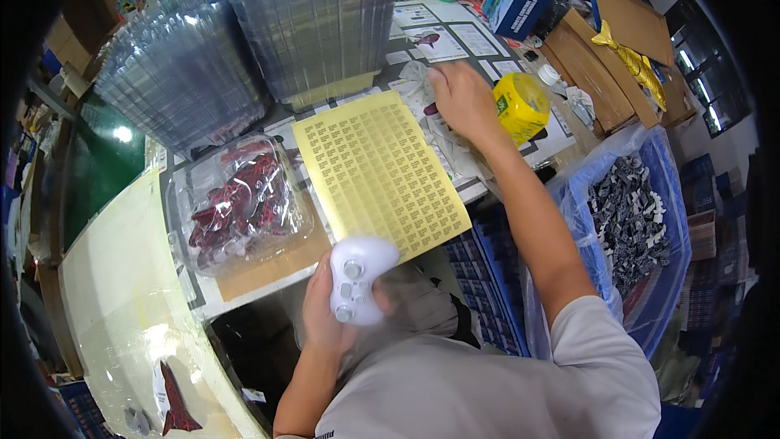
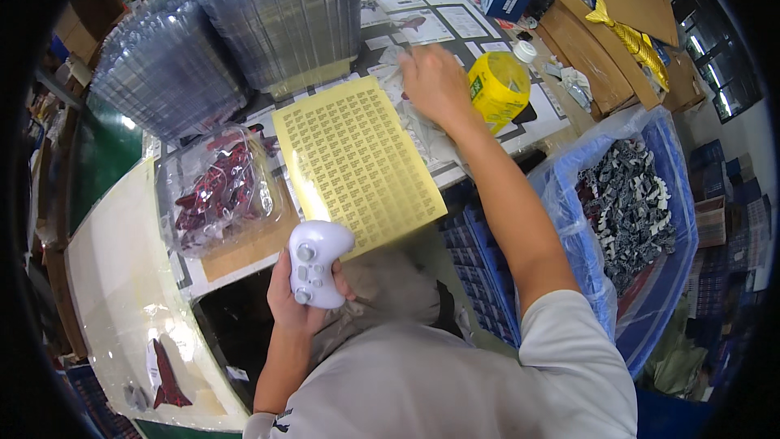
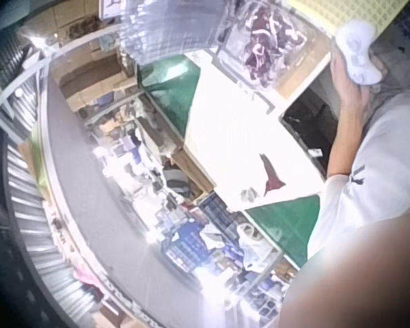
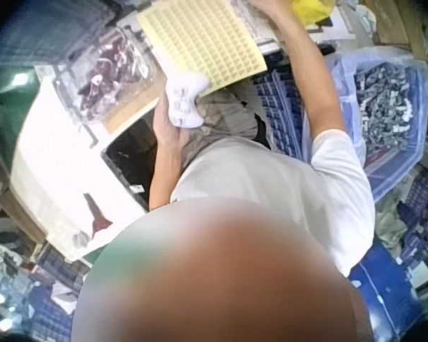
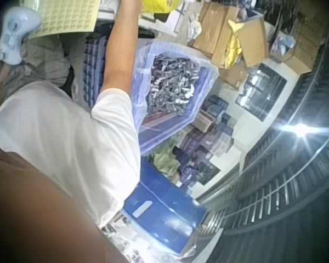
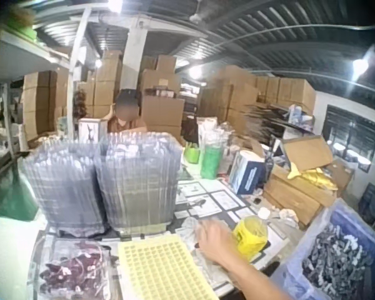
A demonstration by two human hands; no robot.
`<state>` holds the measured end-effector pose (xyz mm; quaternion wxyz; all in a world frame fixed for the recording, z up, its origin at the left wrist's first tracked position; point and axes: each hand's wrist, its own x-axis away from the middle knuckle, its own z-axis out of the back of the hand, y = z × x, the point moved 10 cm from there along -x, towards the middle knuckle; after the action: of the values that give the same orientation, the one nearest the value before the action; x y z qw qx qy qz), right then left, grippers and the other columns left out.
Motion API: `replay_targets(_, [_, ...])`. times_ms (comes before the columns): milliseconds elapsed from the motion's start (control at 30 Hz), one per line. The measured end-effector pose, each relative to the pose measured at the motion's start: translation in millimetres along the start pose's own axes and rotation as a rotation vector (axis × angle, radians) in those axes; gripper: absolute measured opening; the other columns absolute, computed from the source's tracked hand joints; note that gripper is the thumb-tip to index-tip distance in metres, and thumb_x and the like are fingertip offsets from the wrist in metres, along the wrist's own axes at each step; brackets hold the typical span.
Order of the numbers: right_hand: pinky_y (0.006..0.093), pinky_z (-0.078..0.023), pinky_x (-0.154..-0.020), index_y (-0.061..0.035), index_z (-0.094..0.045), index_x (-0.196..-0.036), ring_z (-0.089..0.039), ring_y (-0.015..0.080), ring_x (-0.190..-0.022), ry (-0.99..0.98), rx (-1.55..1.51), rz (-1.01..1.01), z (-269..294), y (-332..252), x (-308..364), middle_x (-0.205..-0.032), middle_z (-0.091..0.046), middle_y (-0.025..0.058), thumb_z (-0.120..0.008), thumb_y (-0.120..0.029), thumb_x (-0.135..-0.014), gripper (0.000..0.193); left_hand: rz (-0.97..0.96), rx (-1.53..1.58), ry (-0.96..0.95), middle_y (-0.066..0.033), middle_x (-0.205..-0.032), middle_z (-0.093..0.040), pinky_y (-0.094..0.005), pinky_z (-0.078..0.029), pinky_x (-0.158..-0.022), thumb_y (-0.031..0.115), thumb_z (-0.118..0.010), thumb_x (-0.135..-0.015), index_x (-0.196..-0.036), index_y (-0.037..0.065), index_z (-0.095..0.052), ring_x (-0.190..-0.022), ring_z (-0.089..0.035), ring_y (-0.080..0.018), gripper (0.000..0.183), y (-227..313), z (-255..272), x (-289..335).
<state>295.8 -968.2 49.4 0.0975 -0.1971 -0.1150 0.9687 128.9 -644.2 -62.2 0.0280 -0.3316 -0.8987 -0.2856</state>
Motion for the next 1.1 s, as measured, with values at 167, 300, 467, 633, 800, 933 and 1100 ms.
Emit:
replay_targets(167, [0.0536, -0.056, -0.098, -0.0021, -0.075, -0.117, -0.069, 0.0480, -0.114, -0.192, 0.187, -0.179, -44.6, 20.3, -55.4, -0.114, -0.073, 0.0292, -0.065, -0.033, -0.101, 0.036, -0.013, -0.049, -0.034, -0.0254, -0.107, -0.069, -0.0581, -0.062, -0.071, 0.056, -0.035, -0.112, -0.149, 0.003, -0.052, -0.080, -0.073, -0.0396, 0.066, 13.8, -2.7, -5.7])
replay_targets(300, [0.0555, -0.055, -0.088, 0.0014, -0.072, -0.107, -0.069, 0.0508, -0.103, 0.134, -0.061, -0.024, 16.5, -16.2, -46.1, -0.106, -0.074, 0.0298, -0.063, -0.023, -0.101, 0.027, 0.019, -0.007, -0.005, -0.0233, -0.109, -0.069, -0.0569, -0.062, -0.073, 0.056, -0.032, -0.114, -0.147, 0.003, -0.053, -0.082, -0.073, -0.0391, 0.066, 14.8, -4.9, -12.7])
replay_targets(467, [0.0326, -0.051, -0.067, 0.0038, -0.071, -0.101, -0.065, 0.0151, -0.074, 0.144, -0.748, 0.073, 108.9, -81.7, 66.4, -0.078, -0.067, 0.0081, -0.064, -0.013, -0.099, 0.019, 0.099, 0.252, -0.021, -0.0207, -0.112, -0.069, -0.0526, -0.061, -0.076, 0.057, -0.028, -0.115, -0.142, 0.003, -0.058, -0.084, -0.073, -0.0371, 0.067, 4.2, -21.0, -18.0])
replay_targets(633, [0.0416, -0.052, -0.075, 0.0020, -0.066, -0.102, -0.064, 0.0365, -0.081, 0.053, -0.759, 0.204, 75.1, -167.9, 166.0, -0.094, -0.064, 0.0218, -0.063, -0.014, -0.100, 0.016, -0.121, 0.157, 0.134, -0.0130, -0.123, -0.071, -0.0395, -0.057, -0.098, 0.039, -0.037, -0.118, -0.147, 0.008, -0.054, -0.112, -0.070, -0.0264, 0.046, 4.5, -32.7, -5.6])
replay_targets(800, [0.0389, -0.051, -0.075, 0.0029, -0.065, -0.107, -0.063, 0.0343, -0.081, -0.263, -1.129, 0.146, 11.0, -162.9, 181.9, -0.095, -0.064, 0.0201, -0.057, -0.013, -0.106, 0.018, -0.152, -0.150, 0.064, -0.0168, -0.108, -0.070, -0.0486, -0.062, -0.070, 0.045, -0.037, -0.116, -0.143, 0.005, -0.056, -0.080, -0.074, -0.0318, 0.052, 15.5, -41.1, 24.2])
replay_targets(933, [0.0340, -0.050, -0.073, 0.0014, -0.066, -0.106, -0.060, 0.0192, -0.080, -0.324, -1.338, 0.066, 10.7, -162.5, 192.2, -0.090, -0.064, 0.0092, -0.055, -0.017, -0.109, 0.021, -0.110, 0.128, 0.080, -0.0172, -0.102, -0.070, -0.0490, -0.061, -0.067, 0.048, -0.032, -0.116, -0.139, 0.004, -0.060, -0.077, -0.072, -0.0329, 0.057, 17.1, -31.0, 34.2])
replay_targets(1100, [0.0256, -0.043, -0.068, -0.0010, -0.064, -0.097, -0.048, 0.0039, -0.076, -0.330, -1.428, -0.229, 14.8, -146.6, 223.4, -0.084, -0.059, -0.0034, -0.053, -0.020, -0.113, 0.027, -0.212, 0.126, 0.084, -0.0150, -0.097, -0.072, -0.0473, -0.056, -0.070, 0.045, -0.032, -0.117, -0.138, 0.004, -0.060, -0.082, -0.069, -0.0304, 0.054, 35.9, -30.4, 29.5])
